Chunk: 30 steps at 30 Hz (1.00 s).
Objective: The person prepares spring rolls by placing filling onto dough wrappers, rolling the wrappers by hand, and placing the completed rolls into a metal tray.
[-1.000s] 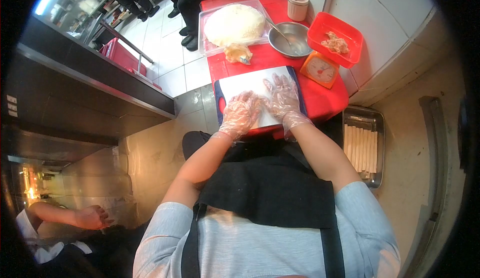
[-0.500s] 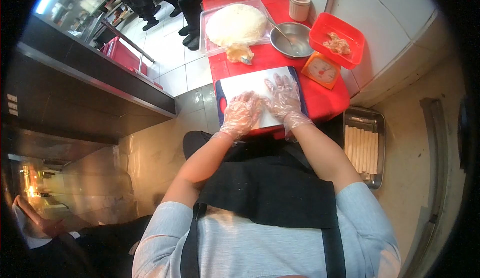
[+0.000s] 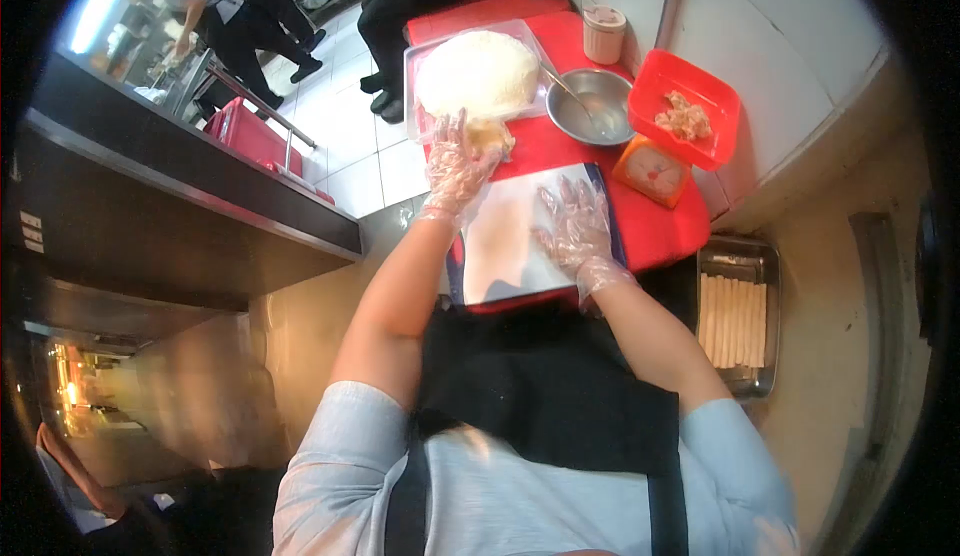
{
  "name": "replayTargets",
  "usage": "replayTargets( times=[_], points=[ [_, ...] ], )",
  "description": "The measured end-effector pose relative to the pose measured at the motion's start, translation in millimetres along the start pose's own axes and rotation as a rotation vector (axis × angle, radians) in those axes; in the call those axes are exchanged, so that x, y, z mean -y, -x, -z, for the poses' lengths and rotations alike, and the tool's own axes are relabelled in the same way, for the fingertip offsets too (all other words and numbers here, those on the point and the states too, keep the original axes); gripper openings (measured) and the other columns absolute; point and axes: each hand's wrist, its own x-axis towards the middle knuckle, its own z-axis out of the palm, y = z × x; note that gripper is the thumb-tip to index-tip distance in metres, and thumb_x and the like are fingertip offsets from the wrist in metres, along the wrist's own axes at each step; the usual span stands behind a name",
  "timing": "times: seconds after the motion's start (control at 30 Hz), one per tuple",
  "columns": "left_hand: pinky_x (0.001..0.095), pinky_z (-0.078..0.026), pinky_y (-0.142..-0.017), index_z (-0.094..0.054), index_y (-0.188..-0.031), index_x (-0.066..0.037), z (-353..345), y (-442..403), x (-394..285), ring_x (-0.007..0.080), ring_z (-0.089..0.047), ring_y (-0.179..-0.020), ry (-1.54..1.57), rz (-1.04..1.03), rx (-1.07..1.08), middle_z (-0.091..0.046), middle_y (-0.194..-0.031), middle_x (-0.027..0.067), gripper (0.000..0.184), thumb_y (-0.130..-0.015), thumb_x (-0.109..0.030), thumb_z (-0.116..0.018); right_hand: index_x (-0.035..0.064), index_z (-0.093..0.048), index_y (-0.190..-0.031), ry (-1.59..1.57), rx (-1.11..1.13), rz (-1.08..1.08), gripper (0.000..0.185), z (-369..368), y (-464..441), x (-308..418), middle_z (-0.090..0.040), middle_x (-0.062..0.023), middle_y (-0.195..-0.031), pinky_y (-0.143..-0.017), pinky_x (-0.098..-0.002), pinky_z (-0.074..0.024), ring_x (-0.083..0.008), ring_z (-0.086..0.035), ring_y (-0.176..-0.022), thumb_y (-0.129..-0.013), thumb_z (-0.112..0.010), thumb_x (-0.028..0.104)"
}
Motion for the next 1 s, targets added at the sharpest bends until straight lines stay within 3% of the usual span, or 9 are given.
replayTargets(
  times=[0.13,0.23,0.33,0.43,0.47,0.57,0.67,0.77,1.0],
  points=[
    [0.0422,-0.047,-0.103,-0.053,-0.134,0.001,-8,-13,-7,0.0372,-0.058,-0.119,0.143,0.285,0.351,-0.058,-0.127,0.0238,0.061,-0.084,-0.026,-0.073,0.023,-0.04,-0.153,-0.034,0.006,-0.008,0.071,-1,-1,0,-0.027,-0.0118,-0.162,-0.12,-0.0574,-0.0118,-0.0355,-0.02,-0.15,-0.092,-0.05,0.057],
    [0.0406,-0.048,-0.1,-0.059,-0.127,-0.002,5,-14,-42,0.0345,-0.061,-0.116,0.45,0.058,0.563,-0.063,-0.121,0.019,0.046,-0.088,-0.022,-0.069,0.0223,-0.039,-0.153,0.001,0.057,-0.012,0.072,2,-2,-1,-0.026,-0.0117,-0.163,-0.12,-0.058,-0.0111,-0.0353,-0.02,-0.15,-0.092,-0.05,0.058],
    [0.0409,-0.051,-0.093,-0.064,-0.114,-0.012,-22,3,-24,0.0312,-0.064,-0.108,0.18,-0.138,0.4,-0.068,-0.111,0.0131,0.025,-0.09,-0.019,-0.063,0.0208,-0.041,-0.152,-0.05,-0.005,-0.012,0.074,-7,-4,-2,-0.025,-0.0117,-0.163,-0.121,-0.0559,-0.0103,-0.0332,-0.017,-0.151,-0.089,-0.057,0.056],
    [0.0415,-0.053,-0.083,-0.067,-0.101,-0.009,-26,-24,14,0.0312,-0.067,-0.096,0.205,-0.208,0.259,-0.07,-0.099,0.0136,0.015,-0.091,-0.018,-0.063,0.0194,-0.042,-0.151,-0.051,0.028,0.002,0.074,0,-3,-2,-0.026,-0.0123,-0.162,-0.12,-0.0565,-0.0114,-0.0342,-0.019,-0.15,-0.089,-0.057,0.055],
    [0.0439,-0.054,-0.075,-0.069,-0.097,-0.009,-22,-31,21,0.0331,-0.068,-0.084,0.086,-0.111,0.19,-0.07,-0.089,0.0139,0.015,-0.092,-0.02,-0.059,0.0198,-0.042,-0.152,-0.049,0.021,0.003,0.074,1,-4,-2,-0.026,-0.0129,-0.162,-0.12,-0.0575,-0.012,-0.0351,-0.02,-0.15,-0.089,-0.056,0.056],
    [0.0426,-0.053,-0.087,-0.072,-0.103,-0.007,-19,-65,70,0.0317,-0.068,-0.095,-0.171,-0.115,0.27,-0.072,-0.1,0.015,0.017,-0.091,-0.01,-0.06,0.0208,-0.041,-0.152,-0.048,0.016,0.003,0.073,4,-4,0,-0.027,-0.0148,-0.161,-0.119,-0.0597,-0.0136,-0.0371,-0.022,-0.149,-0.09,-0.055,0.056],
    [0.0398,-0.051,-0.096,-0.072,-0.114,-0.011,-27,-82,113,0.0295,-0.065,-0.111,0.37,0.368,0.493,-0.07,-0.117,0.0155,0.028,-0.087,-0.013,-0.066,0.0208,-0.042,-0.152,-0.032,0.035,0.003,0.072,9,-6,1,-0.029,-0.0168,-0.16,-0.118,-0.0603,-0.0144,-0.0378,-0.024,-0.148,-0.09,-0.055,0.055],
    [0.0372,-0.046,-0.106,-0.068,-0.126,-0.016,-30,-104,126,0.0278,-0.057,-0.127,-0.102,-0.241,0.633,-0.062,-0.135,0.0152,0.045,-0.081,-0.017,-0.073,0.0206,-0.042,-0.152,-0.018,0.025,0.007,0.072,6,-7,1,-0.028,-0.0164,-0.16,-0.118,-0.0606,-0.0139,-0.0379,-0.024,-0.148,-0.091,-0.054,0.056],
    [0.0349,-0.039,-0.114,-0.064,-0.133,-0.019,-57,-127,144,0.023,-0.052,-0.134,-0.165,-0.343,0.753,-0.056,-0.144,0.0089,0.059,-0.076,-0.017,-0.076,0.0227,-0.042,-0.152,-0.035,0.028,-0.005,0.072,2,-7,0,-0.025,-0.0149,-0.162,-0.118,-0.0612,-0.0131,-0.0385,-0.02,-0.149,-0.091,-0.052,0.058]
  ],
)
